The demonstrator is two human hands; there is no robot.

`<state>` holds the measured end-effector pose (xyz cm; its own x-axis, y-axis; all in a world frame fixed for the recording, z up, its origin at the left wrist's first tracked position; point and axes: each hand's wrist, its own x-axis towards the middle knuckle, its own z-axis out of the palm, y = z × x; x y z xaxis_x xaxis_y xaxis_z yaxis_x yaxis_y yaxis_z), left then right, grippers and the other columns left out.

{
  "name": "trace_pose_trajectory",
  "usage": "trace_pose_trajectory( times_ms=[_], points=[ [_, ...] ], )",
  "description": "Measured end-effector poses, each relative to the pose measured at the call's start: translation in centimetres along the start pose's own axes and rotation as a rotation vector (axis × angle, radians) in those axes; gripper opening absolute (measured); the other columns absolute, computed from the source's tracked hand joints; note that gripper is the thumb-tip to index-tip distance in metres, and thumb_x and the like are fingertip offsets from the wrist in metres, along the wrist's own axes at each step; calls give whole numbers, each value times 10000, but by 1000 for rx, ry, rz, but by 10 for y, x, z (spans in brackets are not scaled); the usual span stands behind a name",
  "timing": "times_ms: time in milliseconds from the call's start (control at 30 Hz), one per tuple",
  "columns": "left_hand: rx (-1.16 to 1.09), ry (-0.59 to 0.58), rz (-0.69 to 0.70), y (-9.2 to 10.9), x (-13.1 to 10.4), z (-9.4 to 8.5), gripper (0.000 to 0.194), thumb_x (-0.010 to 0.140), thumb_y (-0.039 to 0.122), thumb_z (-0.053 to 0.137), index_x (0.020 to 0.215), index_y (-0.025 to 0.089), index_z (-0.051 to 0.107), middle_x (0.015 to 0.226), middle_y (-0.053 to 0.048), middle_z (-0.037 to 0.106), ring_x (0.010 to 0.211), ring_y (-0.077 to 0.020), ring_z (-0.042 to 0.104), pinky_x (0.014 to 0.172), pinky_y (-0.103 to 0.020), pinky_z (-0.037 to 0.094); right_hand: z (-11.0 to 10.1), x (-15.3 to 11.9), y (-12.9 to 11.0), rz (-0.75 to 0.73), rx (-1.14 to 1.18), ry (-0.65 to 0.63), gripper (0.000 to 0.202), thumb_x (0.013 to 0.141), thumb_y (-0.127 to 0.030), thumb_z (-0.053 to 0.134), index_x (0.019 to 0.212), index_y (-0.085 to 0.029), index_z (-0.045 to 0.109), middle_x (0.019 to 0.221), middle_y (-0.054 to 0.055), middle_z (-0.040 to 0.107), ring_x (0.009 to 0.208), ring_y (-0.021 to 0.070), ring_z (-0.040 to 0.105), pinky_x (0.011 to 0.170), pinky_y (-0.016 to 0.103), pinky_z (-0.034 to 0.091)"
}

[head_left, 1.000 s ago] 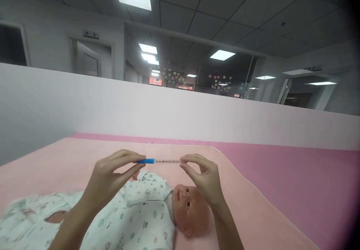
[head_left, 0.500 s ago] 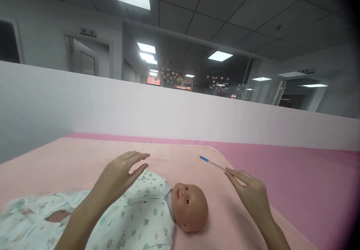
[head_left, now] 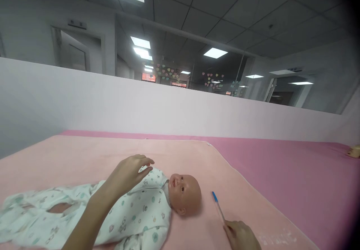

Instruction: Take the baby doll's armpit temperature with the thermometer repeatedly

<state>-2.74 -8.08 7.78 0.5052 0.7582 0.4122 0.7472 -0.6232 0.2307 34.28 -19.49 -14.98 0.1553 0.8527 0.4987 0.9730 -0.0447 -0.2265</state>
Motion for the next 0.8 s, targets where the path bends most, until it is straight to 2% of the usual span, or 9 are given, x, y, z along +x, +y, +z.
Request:
trace_pose_trajectory(
  times_ms=[100,200,267,333,400,467,567,667,800],
  points=[
    [-19,-57,14,-1,3,9,332,849,388,376,962,263,663,962,-35,669,848,-199,605,670,-269,437,-11,6,-12,20,-16,24,322,801,-261,410,671,-229,702,678,75,681,643,221,638,594,318,493],
    [-23,-104,28,-6,7,20,321,843,364,380,949,264,667,941,-28,672,822,-187,601,675,-263,421,-42,23,-35,41,-1,231,309,825,-292,402,819,-188,693,822,93,694,772,238,638,711,353,477],
    [0,-136,35,-8,11,29,319,835,349,378,887,253,678,891,-34,672,786,-184,596,644,-255,403,-62,40,-62,44,30,349,289,841,-316,421,850,-173,672,856,93,686,804,229,623,734,353,462],
    [33,-175,45,-9,14,39,327,827,332,373,778,230,680,802,-44,662,736,-182,588,604,-247,375,-72,59,-98,-56,99,397,258,849,-283,428,822,-174,660,820,80,681,770,203,611,720,333,453],
    [67,-208,56,-9,17,51,347,821,303,358,661,205,650,696,-45,633,676,-173,574,576,-242,344,-66,75,-139,-204,160,306,235,845,-201,423,806,-191,654,773,52,666,739,176,590,727,321,443],
    [99,-227,74,-9,19,65,355,814,262,347,580,185,603,616,-37,597,617,-159,553,554,-241,316,-49,86,-178,-366,159,243,269,829,-136,409,720,-202,646,716,38,642,737,169,568,808,352,419],
    [112,-263,95,-10,20,85,307,790,208,365,570,168,577,606,-42,592,557,-142,524,510,-242,277,-17,95,-219,-464,7,179,201,816,-185,471,769,-173,667,948,102,638,979,245,513,996,504,257],
    [116,-267,109,-13,19,99,290,797,224,386,597,157,585,629,-58,600,548,-145,524,494,-242,274,1,99,-235,-460,-120,98,207,802,-196,487,800,-142,687,1042,157,606,1093,307,438,1010,584,169],
    [97,-245,125,-13,20,104,269,794,205,401,620,173,602,656,-48,600,575,-141,536,522,-239,312,4,101,-232,-407,-121,36,199,777,-160,495,789,-150,693,970,153,621,1082,316,445,1008,610,138]
  ],
)
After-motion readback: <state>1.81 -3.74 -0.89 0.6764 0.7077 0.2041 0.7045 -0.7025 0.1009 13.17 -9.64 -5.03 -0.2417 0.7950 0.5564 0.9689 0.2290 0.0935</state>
